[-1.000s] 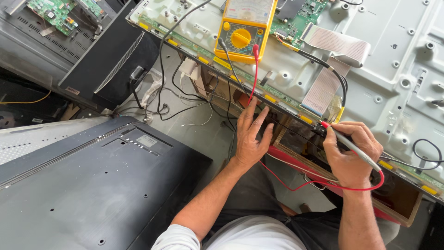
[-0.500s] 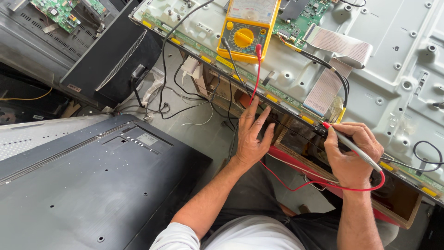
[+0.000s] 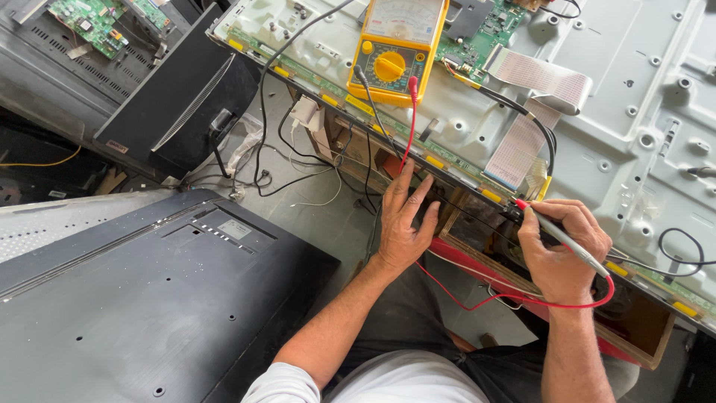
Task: The person sits at a workbench with a disassembled television and uses an analog multimeter to test points on the TV's circuit boards and LED backlight strips. They adjust the multimeter dial, touch the probes to board contacts and strip terminals, and reposition the probe leads between measurements.
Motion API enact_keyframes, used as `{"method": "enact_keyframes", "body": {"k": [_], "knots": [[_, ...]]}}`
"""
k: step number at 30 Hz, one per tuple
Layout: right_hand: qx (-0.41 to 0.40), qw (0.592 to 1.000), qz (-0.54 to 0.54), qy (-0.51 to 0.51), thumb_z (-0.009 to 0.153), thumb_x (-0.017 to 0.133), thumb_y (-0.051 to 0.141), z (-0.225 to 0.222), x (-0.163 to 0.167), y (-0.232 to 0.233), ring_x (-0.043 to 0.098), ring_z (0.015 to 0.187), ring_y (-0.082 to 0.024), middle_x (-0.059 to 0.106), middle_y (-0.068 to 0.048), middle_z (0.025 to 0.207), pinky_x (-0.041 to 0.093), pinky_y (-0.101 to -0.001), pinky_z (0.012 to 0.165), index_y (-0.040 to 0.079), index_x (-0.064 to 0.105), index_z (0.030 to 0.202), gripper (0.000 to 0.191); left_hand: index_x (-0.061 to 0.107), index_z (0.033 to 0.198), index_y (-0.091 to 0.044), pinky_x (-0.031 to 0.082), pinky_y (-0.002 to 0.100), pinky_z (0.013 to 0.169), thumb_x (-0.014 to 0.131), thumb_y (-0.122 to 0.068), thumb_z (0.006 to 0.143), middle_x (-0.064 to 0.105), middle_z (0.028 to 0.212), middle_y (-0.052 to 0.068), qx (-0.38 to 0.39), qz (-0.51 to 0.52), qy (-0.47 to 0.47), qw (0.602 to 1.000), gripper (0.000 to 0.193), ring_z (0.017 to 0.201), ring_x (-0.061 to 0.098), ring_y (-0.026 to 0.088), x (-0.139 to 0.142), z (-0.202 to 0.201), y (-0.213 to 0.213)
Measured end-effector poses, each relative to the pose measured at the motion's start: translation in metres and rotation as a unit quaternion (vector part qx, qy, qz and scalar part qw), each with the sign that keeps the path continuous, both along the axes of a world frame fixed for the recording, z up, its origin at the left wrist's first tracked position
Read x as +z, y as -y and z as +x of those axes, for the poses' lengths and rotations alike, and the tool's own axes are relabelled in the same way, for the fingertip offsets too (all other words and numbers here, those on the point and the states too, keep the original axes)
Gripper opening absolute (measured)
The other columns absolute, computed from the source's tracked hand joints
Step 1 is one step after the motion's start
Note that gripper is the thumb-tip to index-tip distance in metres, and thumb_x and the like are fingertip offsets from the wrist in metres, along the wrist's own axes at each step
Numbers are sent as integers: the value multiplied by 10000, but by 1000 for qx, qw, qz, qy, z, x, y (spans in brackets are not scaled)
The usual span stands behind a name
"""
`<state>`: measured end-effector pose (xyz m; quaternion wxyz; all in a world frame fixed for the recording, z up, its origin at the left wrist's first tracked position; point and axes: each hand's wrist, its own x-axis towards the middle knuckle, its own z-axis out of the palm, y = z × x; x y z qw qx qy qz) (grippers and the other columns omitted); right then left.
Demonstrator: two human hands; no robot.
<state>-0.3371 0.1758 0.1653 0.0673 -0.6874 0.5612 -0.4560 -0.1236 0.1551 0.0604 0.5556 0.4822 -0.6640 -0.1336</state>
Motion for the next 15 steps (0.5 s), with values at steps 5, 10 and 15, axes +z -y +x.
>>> {"method": "enact_keyframes", "body": {"k": [5,10,15], "knots": [[12,1000,-19,-7,961,773,-7,0,2,1,718,856,-192,725,-107,951,564,-280,810,2,709,972,66,564,1447,-83,412,497,1203,718,-99,974,359,1658,189,8,-14,2,1000,498,1439,468,417,-2,-2,1],[22,1000,-14,12,963,776,-14,-5,-1,-2,724,834,-211,725,-119,955,570,-291,787,-1,703,982,77,552,1471,-80,418,496,1206,714,-89,993,348,1666,194,-7,-9,0,1000,505,1449,476,414,-9,-5,0],[23,1000,-13,-3,978,803,-20,-7,-2,-4,724,829,-210,726,-117,942,563,-290,761,1,713,988,93,538,1489,-82,415,499,1221,719,-84,1004,324,1670,210,-14,-2,-2,1000,518,1473,448,424,-11,-7,-4]]}}
